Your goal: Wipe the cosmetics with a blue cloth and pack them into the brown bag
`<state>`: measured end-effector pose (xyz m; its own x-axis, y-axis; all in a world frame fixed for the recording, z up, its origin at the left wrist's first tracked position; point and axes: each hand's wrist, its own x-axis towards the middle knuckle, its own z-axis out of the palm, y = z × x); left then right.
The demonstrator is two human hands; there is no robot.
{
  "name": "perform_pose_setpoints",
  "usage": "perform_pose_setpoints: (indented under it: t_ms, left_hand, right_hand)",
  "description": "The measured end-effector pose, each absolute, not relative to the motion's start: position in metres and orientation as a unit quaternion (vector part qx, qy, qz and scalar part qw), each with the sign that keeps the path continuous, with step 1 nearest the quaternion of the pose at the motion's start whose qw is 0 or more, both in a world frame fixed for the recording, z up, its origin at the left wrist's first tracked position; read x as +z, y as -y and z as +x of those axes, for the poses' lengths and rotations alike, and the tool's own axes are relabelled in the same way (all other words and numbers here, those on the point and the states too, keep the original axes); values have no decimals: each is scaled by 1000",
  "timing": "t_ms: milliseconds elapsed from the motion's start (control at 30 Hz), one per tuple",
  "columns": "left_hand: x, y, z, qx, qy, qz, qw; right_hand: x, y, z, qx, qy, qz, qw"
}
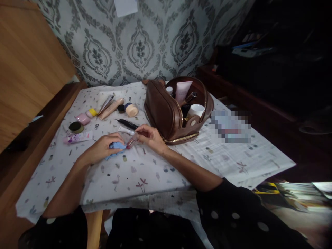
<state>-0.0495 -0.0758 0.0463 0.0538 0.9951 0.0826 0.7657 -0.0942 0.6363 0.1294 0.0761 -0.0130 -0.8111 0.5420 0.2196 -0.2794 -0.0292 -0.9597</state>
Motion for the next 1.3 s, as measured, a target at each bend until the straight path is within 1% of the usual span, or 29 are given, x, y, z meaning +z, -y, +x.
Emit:
perform_pose_setpoints:
  t_ms: [133, 267, 367, 467, 533, 700, 967, 1300]
  left_hand:
    - [43, 76, -55, 283, -647, 678, 204]
    - [38, 73, -53, 362, -665, 645, 103]
    - [35, 70, -43, 392, -665, 633, 55]
    - [31, 67, -30, 402, -656, 638, 25]
    - [28, 65, -23, 402, -650, 645, 14]
    - [28, 64, -24, 381, -641, 665, 47]
    - [40, 71, -50, 291, -658, 677, 156]
    - [41, 73, -52, 266, -654, 688, 167]
  right_hand:
    - [-11, -75, 130, 711, 633, -94, 291]
    - [-11, -76, 131, 701, 645, -77, 295]
    - [-11, -75, 133, 659, 689, -72, 294]
    - [-11, -74, 134, 613, 732, -68, 290]
    - [-11, -73, 134, 604, 739, -54, 292]
    - [-13, -73, 134, 620, 727, -41, 293]
    - [-17, -75, 131, 635, 714, -92, 279]
    - [-14, -74, 130, 669, 686, -86, 272]
